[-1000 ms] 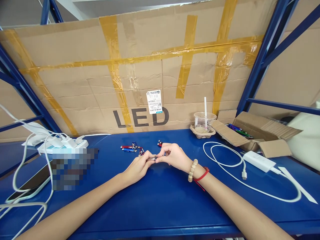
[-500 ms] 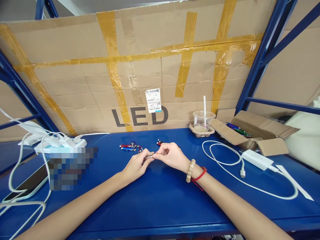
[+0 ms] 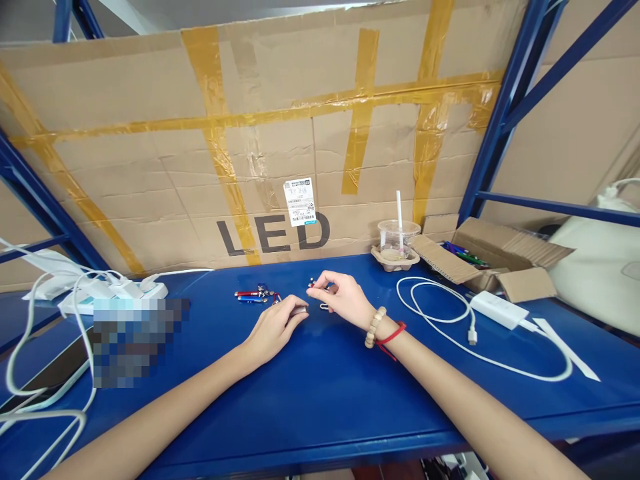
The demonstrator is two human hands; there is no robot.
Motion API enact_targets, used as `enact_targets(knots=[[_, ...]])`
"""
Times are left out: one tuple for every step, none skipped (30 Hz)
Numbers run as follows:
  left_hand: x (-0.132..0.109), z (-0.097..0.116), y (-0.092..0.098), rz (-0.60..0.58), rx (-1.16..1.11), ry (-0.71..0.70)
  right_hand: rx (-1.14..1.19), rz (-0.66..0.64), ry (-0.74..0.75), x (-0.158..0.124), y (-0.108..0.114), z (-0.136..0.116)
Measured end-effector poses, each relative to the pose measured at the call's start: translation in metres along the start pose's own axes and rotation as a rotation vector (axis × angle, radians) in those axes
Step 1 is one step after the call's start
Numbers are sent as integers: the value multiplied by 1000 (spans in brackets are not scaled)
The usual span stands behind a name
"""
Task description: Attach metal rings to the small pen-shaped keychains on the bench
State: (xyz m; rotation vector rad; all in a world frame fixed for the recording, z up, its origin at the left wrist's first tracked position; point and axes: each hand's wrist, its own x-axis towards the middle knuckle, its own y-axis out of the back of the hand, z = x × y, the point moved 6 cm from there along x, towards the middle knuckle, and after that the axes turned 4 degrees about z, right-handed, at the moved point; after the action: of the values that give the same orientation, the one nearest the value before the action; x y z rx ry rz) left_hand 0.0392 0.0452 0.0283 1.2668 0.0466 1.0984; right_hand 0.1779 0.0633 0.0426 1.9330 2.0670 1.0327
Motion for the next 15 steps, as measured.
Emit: enact_targets(knots=[[1, -1, -2, -8, 22, -13, -97, 28, 19, 1, 5, 0], [1, -2, -4, -24, 44, -18, -201, 45, 49, 2, 8, 0], [2, -4, -5, -38, 69, -11, -296, 45, 81, 2, 10, 0], [2, -6, -7, -55, 88, 4, -366, 27, 112, 2, 10, 0], [2, -8, -8, -71, 98, 19, -400, -12, 134, 2, 8, 1], [2, -10, -9, -84, 103, 36, -410, -62, 145, 2, 5, 2], [2, -11, -10, -95, 101, 49, -411, -109, 152, 1, 2, 3], [2, -12, -10, -102, 97, 57, -407, -147, 158, 1, -2, 5], [2, -12, -11, -106, 94, 64, -403, -174, 165, 1, -4, 5], [2, -12, -11, -108, 93, 66, -404, -189, 171, 0, -7, 6], [2, -12, -11, -108, 91, 68, -409, -196, 174, 0, -8, 7], [2, -12, -11, -105, 91, 70, -423, -196, 179, 0, -9, 7], [2, -12, -11, -103, 88, 74, -440, -195, 183, 0, -10, 7], [2, -12, -11, -101, 87, 80, -453, -192, 189, -1, -10, 7], [3, -12, -11, -98, 86, 86, -462, -190, 197, -1, -10, 7]])
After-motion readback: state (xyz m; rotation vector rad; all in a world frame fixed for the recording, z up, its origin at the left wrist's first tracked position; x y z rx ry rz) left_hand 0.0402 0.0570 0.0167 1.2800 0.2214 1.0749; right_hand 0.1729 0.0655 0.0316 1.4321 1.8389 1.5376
